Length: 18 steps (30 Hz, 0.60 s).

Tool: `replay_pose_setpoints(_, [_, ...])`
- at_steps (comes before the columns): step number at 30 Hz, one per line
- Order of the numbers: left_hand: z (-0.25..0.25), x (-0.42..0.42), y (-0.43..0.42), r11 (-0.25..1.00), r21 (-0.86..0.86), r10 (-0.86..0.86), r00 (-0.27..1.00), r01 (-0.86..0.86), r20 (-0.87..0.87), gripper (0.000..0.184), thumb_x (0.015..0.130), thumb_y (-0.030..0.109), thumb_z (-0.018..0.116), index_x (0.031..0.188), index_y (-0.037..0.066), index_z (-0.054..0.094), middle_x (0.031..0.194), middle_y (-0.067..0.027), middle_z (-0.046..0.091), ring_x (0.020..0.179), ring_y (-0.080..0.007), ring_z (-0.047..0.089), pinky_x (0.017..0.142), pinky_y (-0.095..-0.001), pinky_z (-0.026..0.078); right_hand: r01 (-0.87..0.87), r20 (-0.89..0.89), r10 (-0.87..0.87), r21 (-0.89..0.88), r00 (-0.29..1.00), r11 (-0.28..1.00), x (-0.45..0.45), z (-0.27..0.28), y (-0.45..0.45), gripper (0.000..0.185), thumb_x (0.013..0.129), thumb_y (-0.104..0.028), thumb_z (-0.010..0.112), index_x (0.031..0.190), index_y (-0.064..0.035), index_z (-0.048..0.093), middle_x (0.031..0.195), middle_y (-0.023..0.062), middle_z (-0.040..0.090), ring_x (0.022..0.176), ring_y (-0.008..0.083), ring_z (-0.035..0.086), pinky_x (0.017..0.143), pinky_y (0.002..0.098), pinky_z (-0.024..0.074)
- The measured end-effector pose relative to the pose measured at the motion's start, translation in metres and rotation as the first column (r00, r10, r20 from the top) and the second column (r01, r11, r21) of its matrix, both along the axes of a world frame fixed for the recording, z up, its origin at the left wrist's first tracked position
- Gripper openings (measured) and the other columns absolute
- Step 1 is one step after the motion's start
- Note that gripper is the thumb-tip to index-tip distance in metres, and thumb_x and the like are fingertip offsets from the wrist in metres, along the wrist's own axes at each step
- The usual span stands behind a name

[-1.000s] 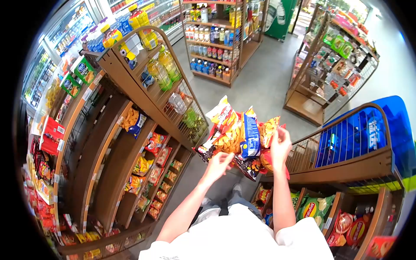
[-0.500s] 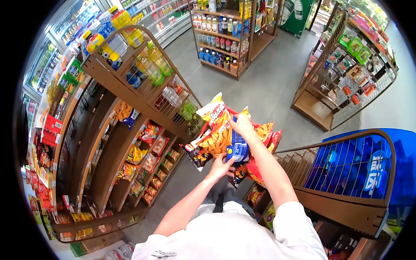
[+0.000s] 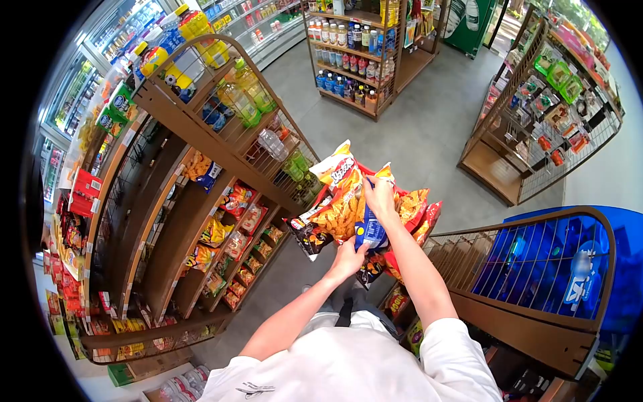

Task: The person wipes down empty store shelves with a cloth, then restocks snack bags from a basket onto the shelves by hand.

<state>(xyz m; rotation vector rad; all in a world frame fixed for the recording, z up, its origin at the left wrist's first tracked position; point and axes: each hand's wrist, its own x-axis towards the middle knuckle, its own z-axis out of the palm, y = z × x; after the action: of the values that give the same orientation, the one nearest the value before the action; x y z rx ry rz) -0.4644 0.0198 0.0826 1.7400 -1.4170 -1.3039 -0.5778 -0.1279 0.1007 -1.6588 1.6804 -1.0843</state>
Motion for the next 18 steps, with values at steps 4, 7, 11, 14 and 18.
replay_pose_setpoints(4, [0.011, 0.002, 0.003, 0.996, -0.086, 0.034, 0.999, -0.033, 0.014, 0.033, 0.093, 0.018, 0.06, 0.117, -0.005, 0.058, 0.094, -0.0222, 0.071, 0.09, -0.0335, 0.07, 0.082, -0.0416, 0.052, 0.076, 0.001, -0.076, 0.046, 0.997, 0.996, 0.003, 0.025, 0.006, 0.035, 0.09, -0.027, 0.062, 0.105, 0.0033, 0.07, 0.089, 0.028, 0.068, 0.087, 0.0377, 0.07, 0.08, 0.0404, 0.0534])
replay_pose_setpoints(7, [0.034, 0.008, 0.005, 0.996, -0.09, 0.013, 1.0, -0.011, 0.019, 0.039, 0.093, 0.018, 0.06, 0.123, -0.006, 0.055, 0.098, -0.0256, 0.069, 0.092, -0.0372, 0.069, 0.083, -0.0423, 0.051, 0.111, 0.033, -0.113, 0.044, 0.993, 0.993, 0.004, 0.044, 0.008, 0.037, 0.09, -0.029, 0.063, 0.106, 0.0036, 0.07, 0.09, 0.0282, 0.069, 0.087, 0.0359, 0.071, 0.079, 0.04, 0.0539])
replay_pose_setpoints(11, [0.073, 0.019, 0.011, 0.991, -0.136, 0.019, 0.998, -0.012, 0.053, 0.045, 0.093, 0.018, 0.06, 0.129, -0.008, 0.05, 0.099, -0.0287, 0.068, 0.094, -0.0395, 0.068, 0.083, -0.0437, 0.051, 0.13, 0.09, -0.137, 0.08, 0.987, 0.988, 0.011, 0.091, 0.022, 0.035, 0.09, -0.027, 0.065, 0.106, 0.0042, 0.07, 0.093, 0.0267, 0.07, 0.088, 0.0338, 0.071, 0.079, 0.0377, 0.0539])
replay_pose_setpoints(14, [0.094, 0.028, 0.018, 0.987, -0.158, 0.025, 0.999, -0.029, -0.03, 0.051, 0.093, 0.018, 0.061, 0.132, -0.01, 0.045, 0.1, -0.0321, 0.066, 0.1, -0.0401, 0.067, 0.084, -0.0435, 0.051, 0.119, 0.106, -0.112, -0.065, 0.988, 0.991, 0.018, 0.111, 0.031, 0.031, 0.091, -0.022, 0.066, 0.105, 0.0047, 0.07, 0.101, 0.0262, 0.07, 0.097, 0.0306, 0.07, 0.086, 0.0359, 0.0519])
replay_pose_setpoints(18, [0.101, 0.041, 0.032, 0.942, -0.317, 0.087, 0.992, -0.112, -0.092, 0.056, 0.093, 0.017, 0.064, 0.135, -0.008, 0.037, 0.109, -0.032, 0.064, 0.099, -0.041, 0.067, 0.086, -0.043, 0.052, 0.071, 0.133, -0.029, -0.325, 0.991, 0.943, 0.04, 0.14, 0.049, 0.024, 0.092, -0.014, 0.066, 0.107, 0.0048, 0.07, 0.102, 0.0203, 0.071, 0.096, 0.0241, 0.069, 0.086, 0.0322, 0.0516])
